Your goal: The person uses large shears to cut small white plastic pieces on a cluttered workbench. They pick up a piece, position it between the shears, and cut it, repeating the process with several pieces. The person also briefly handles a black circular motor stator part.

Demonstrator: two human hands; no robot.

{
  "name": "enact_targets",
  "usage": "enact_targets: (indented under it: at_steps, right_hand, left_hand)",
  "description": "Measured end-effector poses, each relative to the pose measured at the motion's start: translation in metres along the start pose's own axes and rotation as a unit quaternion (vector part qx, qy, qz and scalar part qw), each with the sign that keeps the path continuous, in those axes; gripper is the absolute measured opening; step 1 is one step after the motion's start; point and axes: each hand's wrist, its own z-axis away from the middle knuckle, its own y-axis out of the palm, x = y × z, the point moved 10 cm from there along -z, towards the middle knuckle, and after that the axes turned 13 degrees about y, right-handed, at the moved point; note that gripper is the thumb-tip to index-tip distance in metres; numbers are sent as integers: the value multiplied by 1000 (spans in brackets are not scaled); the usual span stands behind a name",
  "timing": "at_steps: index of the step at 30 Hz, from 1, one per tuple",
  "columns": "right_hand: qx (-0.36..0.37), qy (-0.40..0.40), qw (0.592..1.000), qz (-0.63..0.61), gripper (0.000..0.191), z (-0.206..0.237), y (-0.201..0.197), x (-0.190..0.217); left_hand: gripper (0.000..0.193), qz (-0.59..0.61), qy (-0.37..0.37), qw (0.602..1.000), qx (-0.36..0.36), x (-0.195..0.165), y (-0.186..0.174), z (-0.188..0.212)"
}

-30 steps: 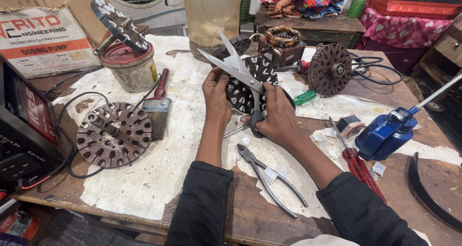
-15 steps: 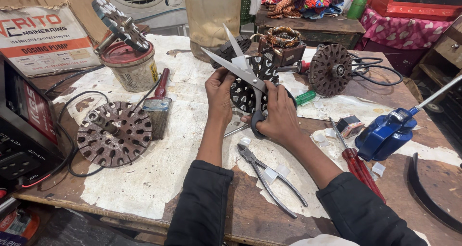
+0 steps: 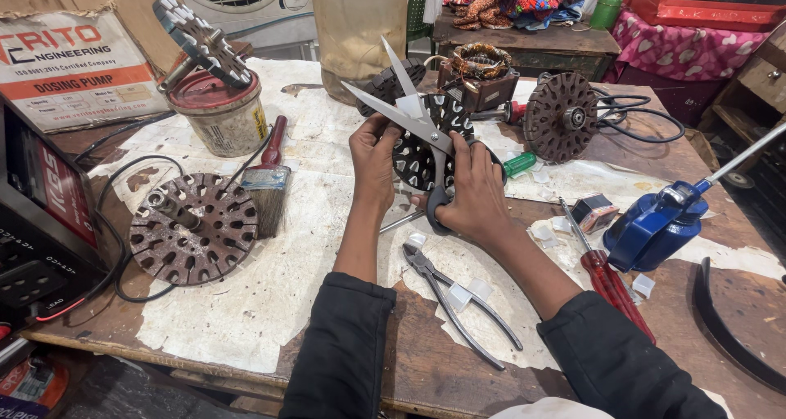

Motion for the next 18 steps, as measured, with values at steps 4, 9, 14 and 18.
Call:
enact_targets:
  at_steps: [4, 9, 14, 18]
  right_hand:
    - [7, 3, 1000, -4, 114, -1, 2, -2]
    - [-16, -25, 999, -17, 104, -1, -1, 0]
    - [0, -11, 999, -40, 91, -1, -1, -3]
    - [9, -4, 999, -52, 86, -2, -2, -3]
  left_hand:
    - [16, 12, 0, 1000, 4, 0, 1, 0]
    - [13, 13, 0, 1000, 1, -2, 2, 1]
    - [13, 15, -2, 1000, 1, -3, 2, 1]
    - [15, 2, -3, 1000, -2, -4, 1, 1]
